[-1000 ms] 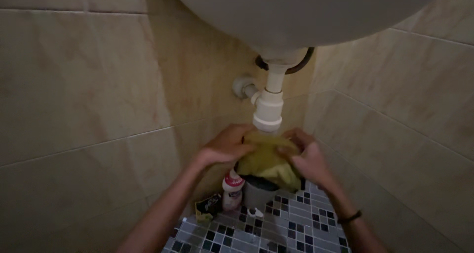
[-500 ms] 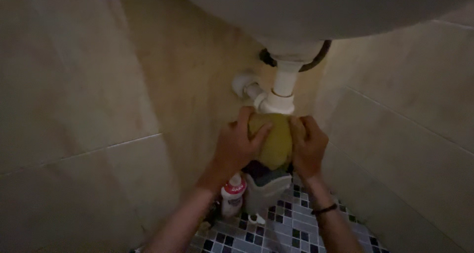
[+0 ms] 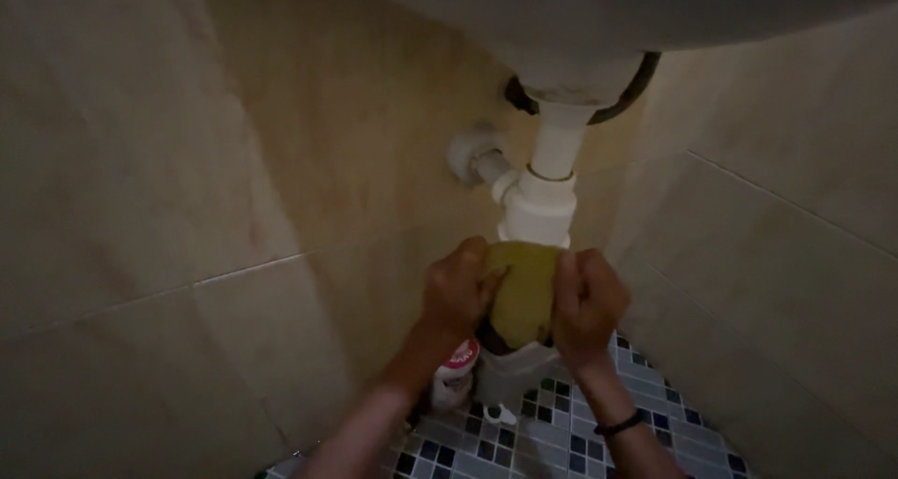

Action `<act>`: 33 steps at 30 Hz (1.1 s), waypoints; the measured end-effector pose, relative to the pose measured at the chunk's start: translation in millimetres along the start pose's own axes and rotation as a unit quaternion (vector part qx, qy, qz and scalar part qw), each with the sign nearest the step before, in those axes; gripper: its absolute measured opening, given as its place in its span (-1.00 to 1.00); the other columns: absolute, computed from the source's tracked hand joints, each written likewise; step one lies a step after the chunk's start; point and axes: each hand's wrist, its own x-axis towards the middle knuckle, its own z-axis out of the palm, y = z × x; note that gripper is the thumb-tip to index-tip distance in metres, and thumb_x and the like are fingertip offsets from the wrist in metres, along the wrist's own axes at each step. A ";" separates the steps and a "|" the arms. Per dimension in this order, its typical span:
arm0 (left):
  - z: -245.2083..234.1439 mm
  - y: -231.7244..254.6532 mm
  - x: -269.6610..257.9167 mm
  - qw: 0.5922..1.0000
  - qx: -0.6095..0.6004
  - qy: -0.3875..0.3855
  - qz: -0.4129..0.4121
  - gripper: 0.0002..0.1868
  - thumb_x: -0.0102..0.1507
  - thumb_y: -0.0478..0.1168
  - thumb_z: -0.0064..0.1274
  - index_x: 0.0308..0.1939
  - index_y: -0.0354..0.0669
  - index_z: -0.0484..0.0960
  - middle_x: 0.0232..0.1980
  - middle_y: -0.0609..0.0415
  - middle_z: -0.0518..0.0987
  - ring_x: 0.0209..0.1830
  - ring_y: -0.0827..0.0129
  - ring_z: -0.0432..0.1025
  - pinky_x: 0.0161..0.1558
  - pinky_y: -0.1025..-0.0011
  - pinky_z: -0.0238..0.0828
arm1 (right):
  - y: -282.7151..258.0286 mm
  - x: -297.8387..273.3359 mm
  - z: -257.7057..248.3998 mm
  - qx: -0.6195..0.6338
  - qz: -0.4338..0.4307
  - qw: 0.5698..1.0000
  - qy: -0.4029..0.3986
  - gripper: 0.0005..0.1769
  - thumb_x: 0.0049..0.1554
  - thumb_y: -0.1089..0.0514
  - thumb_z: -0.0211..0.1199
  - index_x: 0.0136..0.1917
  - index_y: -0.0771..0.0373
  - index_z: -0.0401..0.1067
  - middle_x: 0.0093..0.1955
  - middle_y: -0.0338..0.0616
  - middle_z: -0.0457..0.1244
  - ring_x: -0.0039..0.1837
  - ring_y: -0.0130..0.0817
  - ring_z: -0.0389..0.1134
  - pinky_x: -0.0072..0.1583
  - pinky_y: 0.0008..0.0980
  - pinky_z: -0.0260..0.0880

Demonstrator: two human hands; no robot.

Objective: The person wipes the white PVC drain pipe under a bathroom sink using a yellow cloth. They repeatedly rub the pipe's surface and joints, occasionally folding the cloth to use a different section, while a small bucket and cleaning bottle remain on the tiled floor nearby.

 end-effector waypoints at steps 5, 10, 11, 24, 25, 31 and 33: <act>-11.9 7.7 -5.5 0.999 0.013 -0.041 0.032 -0.69 0.34 -0.20 0.18 0.01 -0.31 0.45 -0.13 -0.23 0.57 -0.25 -0.10 0.53 -0.26 0.17 0.51 | 9.2 -15.9 -9.0 -0.027 0.010 0.998 -0.048 -0.65 0.30 0.10 0.23 -0.25 0.36 0.32 -0.36 -0.08 0.15 -0.32 -0.31 0.15 -0.23 -0.27 0.16; -42.5 42.8 4.2 0.972 0.109 -0.181 0.099 -0.72 0.32 -0.17 0.09 -0.01 -0.27 0.45 -0.13 -0.19 0.55 -0.21 -0.02 0.55 -0.29 0.20 0.53 | 13.8 -19.3 -32.5 -0.079 0.019 0.988 -0.131 -0.70 0.25 0.08 0.30 -0.20 0.35 0.45 -0.27 -0.01 0.29 -0.26 -0.22 0.29 -0.18 -0.25 0.26; -46.1 50.0 6.8 0.975 0.102 -0.183 0.069 -0.73 0.32 -0.16 0.09 -0.02 -0.26 0.46 -0.14 -0.19 0.55 -0.22 -0.05 0.54 -0.28 0.16 0.52 | 10.1 -16.9 -37.7 -0.064 0.006 0.989 -0.135 -0.71 0.24 0.08 0.31 -0.18 0.35 0.46 -0.25 -0.01 0.32 -0.25 -0.21 0.32 -0.18 -0.27 0.29; -36.1 103.5 65.9 0.992 0.038 0.046 -0.109 -0.73 0.31 -0.33 0.05 0.08 -0.31 0.49 0.11 -0.26 0.46 0.11 -0.14 0.37 0.12 0.05 0.31 | -61.5 37.5 -37.9 -0.073 -0.023 0.997 0.009 -0.70 0.24 0.09 0.44 -0.03 0.32 0.39 -0.13 -0.02 0.28 -0.13 -0.31 0.28 -0.08 -0.32 0.33; -28.0 104.2 64.4 0.987 0.023 0.050 -0.149 -0.74 0.35 -0.32 0.04 0.10 -0.32 0.49 0.11 -0.24 0.44 0.13 -0.11 0.36 0.15 0.05 0.28 | -58.5 38.4 -33.1 -0.124 -0.062 0.990 0.036 -0.71 0.22 0.10 0.43 -0.05 0.30 0.39 -0.11 0.00 0.26 -0.09 -0.26 0.26 -0.06 -0.30 0.31; 2.0 85.1 43.5 0.993 0.028 0.108 -0.039 -0.73 0.40 -0.38 -0.03 0.19 -0.24 0.49 0.34 -0.33 0.26 0.28 -0.18 0.25 0.25 0.08 0.24 | -41.7 35.5 -10.4 -0.066 0.071 0.995 0.034 -0.69 0.30 0.09 0.36 -0.05 0.33 0.32 -0.20 -0.08 0.16 -0.18 -0.31 0.15 -0.10 -0.33 0.21; 8.1 72.1 40.3 0.993 -0.006 0.112 -0.042 -0.74 0.42 -0.39 -0.05 0.20 -0.22 0.47 0.35 -0.33 0.26 0.32 -0.17 0.26 0.32 0.05 0.24 | -34.9 31.3 -8.8 -0.031 0.074 0.996 0.044 -0.70 0.29 0.08 0.31 0.01 0.34 0.29 -0.17 -0.14 0.20 -0.16 -0.37 0.19 -0.09 -0.38 0.26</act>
